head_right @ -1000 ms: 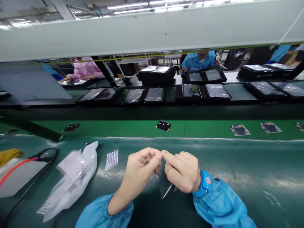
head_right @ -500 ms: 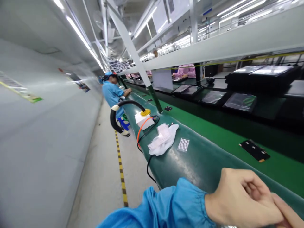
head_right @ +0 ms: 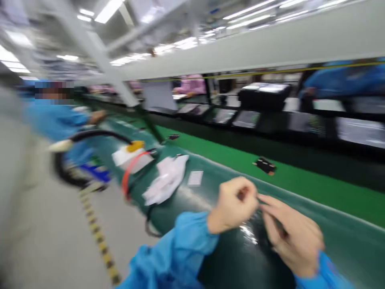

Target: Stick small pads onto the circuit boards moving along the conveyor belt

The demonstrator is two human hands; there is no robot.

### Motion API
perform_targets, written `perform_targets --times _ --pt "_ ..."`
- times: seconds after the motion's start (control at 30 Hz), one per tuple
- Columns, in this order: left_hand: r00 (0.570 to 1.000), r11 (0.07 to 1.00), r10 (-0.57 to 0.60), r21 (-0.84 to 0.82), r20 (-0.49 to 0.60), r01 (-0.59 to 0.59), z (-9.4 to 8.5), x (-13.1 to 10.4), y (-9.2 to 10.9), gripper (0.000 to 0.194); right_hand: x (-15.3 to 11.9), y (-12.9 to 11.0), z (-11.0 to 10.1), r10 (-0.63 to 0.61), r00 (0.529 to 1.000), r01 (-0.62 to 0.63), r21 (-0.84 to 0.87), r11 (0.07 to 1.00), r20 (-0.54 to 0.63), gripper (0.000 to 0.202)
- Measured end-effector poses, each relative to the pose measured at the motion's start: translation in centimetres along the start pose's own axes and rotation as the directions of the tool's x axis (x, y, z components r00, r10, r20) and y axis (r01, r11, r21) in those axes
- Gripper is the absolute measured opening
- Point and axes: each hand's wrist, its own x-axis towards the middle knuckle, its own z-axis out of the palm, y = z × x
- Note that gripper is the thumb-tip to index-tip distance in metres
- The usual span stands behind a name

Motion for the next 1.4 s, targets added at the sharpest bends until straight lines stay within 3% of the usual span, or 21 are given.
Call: perform_targets --times 0.1,0.2,0.33,0.5,0.73,0.93,1.13,1.23,1.4 --pt "0.995 1.000 -0.006 -0.014 0.104 0.008 -1.3 1.8 0.1 0.017 0.7 0.0 -1.9 0.041 0.999 -0.039 0.087 0.995 -0.020 0.012" --pt "0.982 0.995 0.084 0.030 0.168 -0.090 -1.5 2.4 0.1 0.024 1.4 0.3 -1.7 0.131 0.991 -0.123 0.173 0.977 -0.035 0.016" --pt "0.958 0.974 0.195 0.072 0.209 -0.214 -1.4 1.7 0.7 0.015 1.4 0.0 -1.5 0.179 0.983 -0.167 0.230 0.959 -0.030 0.019" --pt "0.911 0.909 0.345 0.162 0.226 -0.384 -1.3 1.6 0.5 0.015 1.5 -0.2 -1.8 0.104 0.994 -0.094 0.178 0.980 -0.047 0.024" --pt "0.832 0.779 0.448 0.313 0.328 -0.543 -1.8 1.5 0.3 0.015 1.9 -0.2 -1.9 0.011 1.000 -0.008 0.133 0.991 -0.027 0.024" --pt "0.743 0.628 0.481 0.409 0.466 -0.663 -2.5 1.9 1.2 0.021 1.6 -0.2 -2.1 -0.008 1.000 0.006 0.120 0.993 0.011 0.024" --pt "0.581 0.348 0.511 0.466 0.633 -0.813 -2.5 2.3 1.8 0.026 1.6 -0.4 -2.5 -0.046 0.997 0.038 0.106 0.994 0.068 0.025" --pt "0.522 0.278 0.556 0.447 0.647 -0.850 -2.2 2.3 1.3 0.027 1.6 -0.4 -2.6 -0.037 0.996 0.029 0.098 0.995 0.077 0.026" --pt "0.549 0.294 0.604 0.479 0.577 -0.827 -1.7 2.4 0.1 0.028 1.5 -0.4 -2.5 -0.014 0.996 0.005 0.101 0.995 0.083 0.025"
